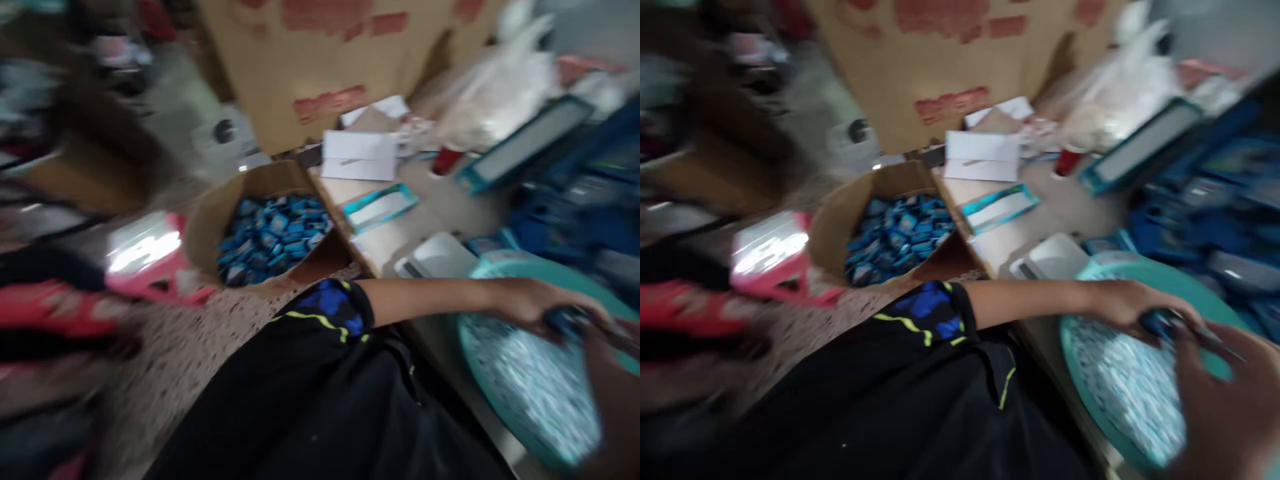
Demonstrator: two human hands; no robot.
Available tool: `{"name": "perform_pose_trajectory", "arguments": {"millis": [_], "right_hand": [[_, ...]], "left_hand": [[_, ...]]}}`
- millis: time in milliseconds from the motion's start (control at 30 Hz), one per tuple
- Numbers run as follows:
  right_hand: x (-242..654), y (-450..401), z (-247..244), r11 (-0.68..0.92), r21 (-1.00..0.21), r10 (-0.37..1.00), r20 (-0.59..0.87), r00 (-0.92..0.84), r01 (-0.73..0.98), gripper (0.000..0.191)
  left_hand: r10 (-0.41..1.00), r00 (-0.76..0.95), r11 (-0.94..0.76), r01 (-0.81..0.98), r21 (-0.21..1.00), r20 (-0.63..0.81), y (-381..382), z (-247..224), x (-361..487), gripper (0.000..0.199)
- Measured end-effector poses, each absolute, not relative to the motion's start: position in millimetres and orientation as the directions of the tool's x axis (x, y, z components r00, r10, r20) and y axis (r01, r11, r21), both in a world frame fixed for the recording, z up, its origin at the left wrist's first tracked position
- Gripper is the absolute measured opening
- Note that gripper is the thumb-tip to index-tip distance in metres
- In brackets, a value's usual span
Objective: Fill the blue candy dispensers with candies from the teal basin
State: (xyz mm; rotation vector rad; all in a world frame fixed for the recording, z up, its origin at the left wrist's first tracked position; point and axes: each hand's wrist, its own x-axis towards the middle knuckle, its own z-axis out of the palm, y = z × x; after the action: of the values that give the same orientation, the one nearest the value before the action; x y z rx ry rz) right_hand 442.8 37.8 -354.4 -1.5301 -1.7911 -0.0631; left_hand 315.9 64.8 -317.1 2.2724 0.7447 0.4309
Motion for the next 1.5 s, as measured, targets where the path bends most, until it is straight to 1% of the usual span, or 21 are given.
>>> {"name": "perform_pose_trajectory", "arguments": {"millis": [33,67,133,200,267,333,433,500,567,633,700,800,967,1033,1167,1233,1333,1400,1467,1500], "right_hand": [[463,24,-349,0.251,-0.430,0.793,0.606,0.071,0.867,0.026],[477,11,-345,0.236,-0.455,0.772,0.624,0.119,0.859,0.022],[489,-4,-339,0.216,-0.540,0.783,0.593,0.186,0.814,0.016],[493,-3,-337,0.198,-0.614,0.817,0.535,0.218,0.764,0.012],[497,7,-339,0.162,-0.632,0.843,0.488,0.226,0.758,0.013],[501,13,-340,0.169,-0.645,0.850,0.479,0.221,0.746,0.012],[504,15,-340,0.236,-0.627,0.843,0.513,0.165,0.743,0.014],[502,14,-340,0.312,-0.563,0.824,0.561,0.077,0.765,0.019],[499,13,-338,0.362,-0.472,0.805,0.594,-0.014,0.804,0.024],[495,12,-337,0.359,-0.397,0.808,0.585,-0.069,0.845,0.029],[492,10,-335,0.334,-0.368,0.823,0.563,-0.078,0.868,0.030],[493,7,-334,0.320,-0.394,0.832,0.552,-0.056,0.861,0.028],[503,9,-337,0.309,-0.527,0.825,0.563,0.053,0.791,0.025],[505,11,-339,0.277,-0.571,0.831,0.547,0.107,0.773,0.022],[498,9,-337,0.154,-0.662,0.834,0.485,0.263,0.733,0.015],[494,7,-334,0.125,-0.697,0.839,0.455,0.300,0.706,0.014],[496,6,-334,0.114,-0.743,0.831,0.435,0.346,0.660,0.021],[504,8,-338,0.049,-0.779,0.802,0.404,0.441,0.625,0.030],[514,10,-346,-0.074,-0.780,0.825,0.301,0.477,0.621,0.037],[517,11,-351,-0.137,-0.750,0.872,0.218,0.438,0.647,0.038]], "left_hand": [[0.549,0.819,-0.594,0.241,0.768,0.168,69,-322,317,0.045],[0.524,0.818,-0.578,0.137,0.804,0.237,74,-329,317,0.044],[0.582,0.769,-0.531,0.112,0.840,0.265,88,-342,318,0.047],[0.599,0.754,-0.504,0.093,0.859,0.270,105,-350,321,0.046],[0.574,0.784,-0.479,0.090,0.873,0.235,117,-352,324,0.046],[0.560,0.811,-0.437,0.116,0.892,0.169,124,-349,325,0.043],[0.579,0.808,-0.396,0.159,0.904,0.111,125,-343,324,0.044],[0.581,0.809,-0.382,0.175,0.907,0.089,125,-341,323,0.045],[0.571,0.818,-0.363,0.175,0.915,0.070,127,-341,323,0.045],[0.561,0.826,-0.341,0.159,0.927,0.065,130,-343,323,0.046],[0.562,0.823,-0.321,0.132,0.938,0.076,132,-347,324,0.045],[0.561,0.823,-0.307,0.102,0.946,0.094,132,-352,324,0.046],[0.567,0.819,-0.335,0.132,0.933,0.088,130,-352,322,0.043],[0.573,0.816,-0.343,0.158,0.926,0.073,130,-350,321,0.041],[0.587,0.806,-0.367,0.182,0.912,0.075,128,-348,321,0.041],[0.590,0.804,-0.371,0.188,0.909,0.074,127,-348,321,0.041],[0.588,0.804,-0.374,0.178,0.910,0.084,127,-350,321,0.041],[0.601,0.792,-0.375,0.159,0.913,0.108,126,-352,321,0.041],[0.628,0.765,-0.367,0.127,0.922,0.144,125,-354,321,0.041],[0.643,0.747,-0.364,0.107,0.925,0.167,124,-354,321,0.041]]}}
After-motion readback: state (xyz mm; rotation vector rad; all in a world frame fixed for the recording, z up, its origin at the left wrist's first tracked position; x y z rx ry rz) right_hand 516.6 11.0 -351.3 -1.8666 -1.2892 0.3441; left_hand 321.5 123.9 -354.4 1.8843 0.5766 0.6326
